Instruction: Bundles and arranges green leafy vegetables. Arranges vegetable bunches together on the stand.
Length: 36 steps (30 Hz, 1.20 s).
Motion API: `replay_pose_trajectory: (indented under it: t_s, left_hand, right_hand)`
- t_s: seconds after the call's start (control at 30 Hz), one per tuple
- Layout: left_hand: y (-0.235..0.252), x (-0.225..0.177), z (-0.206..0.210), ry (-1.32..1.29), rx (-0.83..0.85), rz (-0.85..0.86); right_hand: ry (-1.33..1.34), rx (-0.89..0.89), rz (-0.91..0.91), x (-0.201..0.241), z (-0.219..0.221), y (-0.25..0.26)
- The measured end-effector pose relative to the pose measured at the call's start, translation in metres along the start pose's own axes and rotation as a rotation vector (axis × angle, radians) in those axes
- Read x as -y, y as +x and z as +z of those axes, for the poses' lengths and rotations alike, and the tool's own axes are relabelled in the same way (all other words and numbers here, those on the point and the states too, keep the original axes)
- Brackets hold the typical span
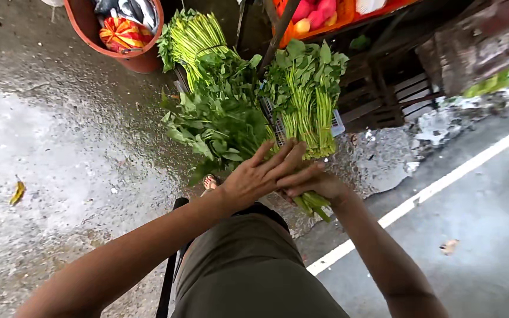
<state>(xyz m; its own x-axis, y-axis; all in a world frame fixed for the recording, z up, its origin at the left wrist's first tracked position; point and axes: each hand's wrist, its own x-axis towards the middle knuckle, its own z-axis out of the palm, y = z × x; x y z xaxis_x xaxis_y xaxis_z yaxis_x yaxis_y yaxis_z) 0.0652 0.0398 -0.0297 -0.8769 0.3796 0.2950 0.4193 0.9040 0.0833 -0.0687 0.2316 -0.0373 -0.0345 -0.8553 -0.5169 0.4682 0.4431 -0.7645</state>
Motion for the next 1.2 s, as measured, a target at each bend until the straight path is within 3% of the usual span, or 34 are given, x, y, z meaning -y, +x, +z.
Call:
replay_pose_trajectory:
  t_s: [0.1, 0.3, 0.4, 0.47, 0.53, 0.63, 0.7, 0.8, 1.03, 1.13, 1.2]
  left_hand:
    - [0.020, -0.010, 0.002, 0.062, -0.042, 0.034]
    - [0.049, -0.031, 0.007, 0.135, -0.336, 0.137]
    - [0.041, -0.037, 0.010, 0.184, -0.221, 0.136]
    - [0.035, -0.040, 0.016, 0.172, -0.144, 0.066]
    - [0.031, -0.043, 0.020, 0.145, -0.083, -0.051]
    - [0.026, -0.045, 0.024, 0.119, -0.040, -0.198]
    - [0.021, -0.044, 0.026, 0.116, -0.013, -0.265]
    - [0.012, -0.043, 0.032, 0.075, -0.012, -0.379]
    - [-0.019, -0.022, 0.037, -0.038, 0.031, -0.729]
    - [-0.030, -0.010, 0.041, -0.102, 0.040, -0.840]
    - [-0.037, -0.003, 0.044, -0.137, 0.064, -0.887]
  right_hand:
    - [0.002, -0.041, -0.084, -0.019, -0.028, -0.033]
    - [-0.210, -0.165, -0.337, -0.020, -0.073, -0.094]
    - [-0.137, -0.258, -0.390, -0.030, -0.108, -0.102]
    - [-0.103, -0.321, -0.423, -0.043, -0.136, -0.091]
    - [-0.146, -0.536, -0.382, -0.053, -0.157, -0.072]
    - [-0.542, -0.943, -0.167, -0.058, -0.181, -0.015]
    - [-0.923, -1.107, 0.011, -0.066, -0.199, 0.037]
    - [-1.326, -1.076, 0.265, -0.090, -0.222, 0.097]
    - [-1.389, -1.090, 0.413, -0.088, -0.207, 0.131]
    - [-1.382, -1.160, 0.373, -0.093, -0.196, 0.135]
    - [-1.388, -1.121, 0.203, -0.097, -0.174, 0.142]
